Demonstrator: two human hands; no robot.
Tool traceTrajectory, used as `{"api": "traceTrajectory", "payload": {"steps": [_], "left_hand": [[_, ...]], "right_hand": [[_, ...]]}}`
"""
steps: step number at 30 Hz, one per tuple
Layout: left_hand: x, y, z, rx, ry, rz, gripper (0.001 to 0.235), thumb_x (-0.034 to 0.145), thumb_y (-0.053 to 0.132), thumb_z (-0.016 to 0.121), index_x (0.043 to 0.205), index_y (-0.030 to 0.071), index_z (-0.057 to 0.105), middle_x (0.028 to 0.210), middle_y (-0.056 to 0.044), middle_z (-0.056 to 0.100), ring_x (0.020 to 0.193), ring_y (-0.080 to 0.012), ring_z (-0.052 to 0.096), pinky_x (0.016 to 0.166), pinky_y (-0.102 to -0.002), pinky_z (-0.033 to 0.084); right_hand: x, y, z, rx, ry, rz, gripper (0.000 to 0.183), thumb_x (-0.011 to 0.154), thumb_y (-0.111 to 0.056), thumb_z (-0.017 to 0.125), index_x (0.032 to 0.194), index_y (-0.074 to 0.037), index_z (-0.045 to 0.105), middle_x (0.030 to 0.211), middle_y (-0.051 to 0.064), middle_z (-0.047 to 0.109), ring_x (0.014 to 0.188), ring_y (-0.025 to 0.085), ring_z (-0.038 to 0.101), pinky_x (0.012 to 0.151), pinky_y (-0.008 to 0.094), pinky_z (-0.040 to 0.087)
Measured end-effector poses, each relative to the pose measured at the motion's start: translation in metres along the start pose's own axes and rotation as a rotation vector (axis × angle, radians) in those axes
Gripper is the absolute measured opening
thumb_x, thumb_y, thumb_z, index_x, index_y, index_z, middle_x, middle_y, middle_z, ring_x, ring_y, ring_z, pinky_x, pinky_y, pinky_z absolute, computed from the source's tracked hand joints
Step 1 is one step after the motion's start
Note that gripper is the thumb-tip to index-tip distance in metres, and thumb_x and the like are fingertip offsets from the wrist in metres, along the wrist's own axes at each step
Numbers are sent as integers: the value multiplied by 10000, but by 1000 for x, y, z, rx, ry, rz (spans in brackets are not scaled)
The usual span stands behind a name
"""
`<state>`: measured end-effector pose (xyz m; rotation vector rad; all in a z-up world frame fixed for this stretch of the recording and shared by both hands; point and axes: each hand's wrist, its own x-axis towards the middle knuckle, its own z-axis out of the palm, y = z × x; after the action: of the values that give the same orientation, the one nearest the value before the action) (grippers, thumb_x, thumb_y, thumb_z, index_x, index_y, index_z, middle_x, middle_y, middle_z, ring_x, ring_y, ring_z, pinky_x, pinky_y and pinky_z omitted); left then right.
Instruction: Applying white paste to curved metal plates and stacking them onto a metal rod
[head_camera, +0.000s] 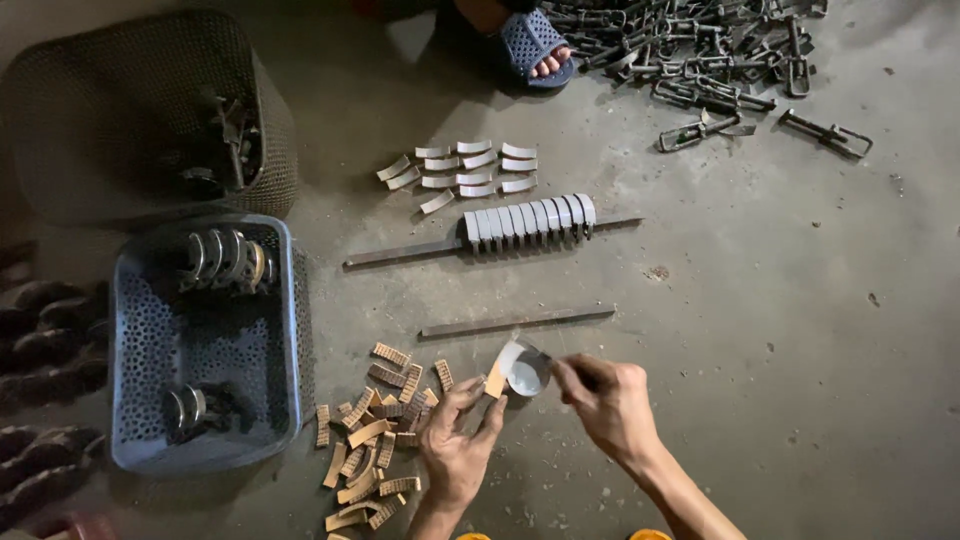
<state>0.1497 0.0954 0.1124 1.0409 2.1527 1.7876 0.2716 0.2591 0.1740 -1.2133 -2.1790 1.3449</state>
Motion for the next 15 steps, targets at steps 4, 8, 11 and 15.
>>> {"api": "traceTrajectory", "payload": {"steps": [4, 8, 11, 15], "left_hand": [[-4, -10, 2, -138, -6, -77, 292, 841, 85, 788, 1114, 46, 692, 1156, -114, 757, 666, -119, 707, 567, -210, 636], [-3, -18, -1, -305, -135, -249, 302, 960, 116, 651, 1249, 36, 693, 1049, -161, 776, 780, -184, 726, 637, -252, 650], [4, -24, 7, -685, -324, -429, 301, 1027, 131, 528, 1264, 55, 698, 1272, -188, 727, 1097, -289, 708, 975, -412, 601], [8, -17, 14, -770, -404, -671, 295, 1037, 175, 579, 1303, 95, 680, 1036, -74, 806, 452, -28, 433, 354, -195, 313]], "right_hand": [[6, 11, -14, 149, 62, 165, 148, 887, -138, 736, 916, -22, 823, 644, 81, 768, 454, 133, 589, 384, 261, 455], [6, 19, -16, 416, -16, 135, 142, 849, -44, 746, 961, 11, 814, 753, 130, 820, 504, 152, 631, 410, 266, 525], [7, 12, -3, 430, -191, -13, 208, 852, -18, 717, 1035, -13, 817, 779, 137, 834, 545, 154, 697, 436, 223, 572], [14, -24, 6, 291, -337, -96, 208, 796, -57, 772, 994, -45, 835, 743, 95, 843, 544, 129, 726, 440, 227, 590]]}}
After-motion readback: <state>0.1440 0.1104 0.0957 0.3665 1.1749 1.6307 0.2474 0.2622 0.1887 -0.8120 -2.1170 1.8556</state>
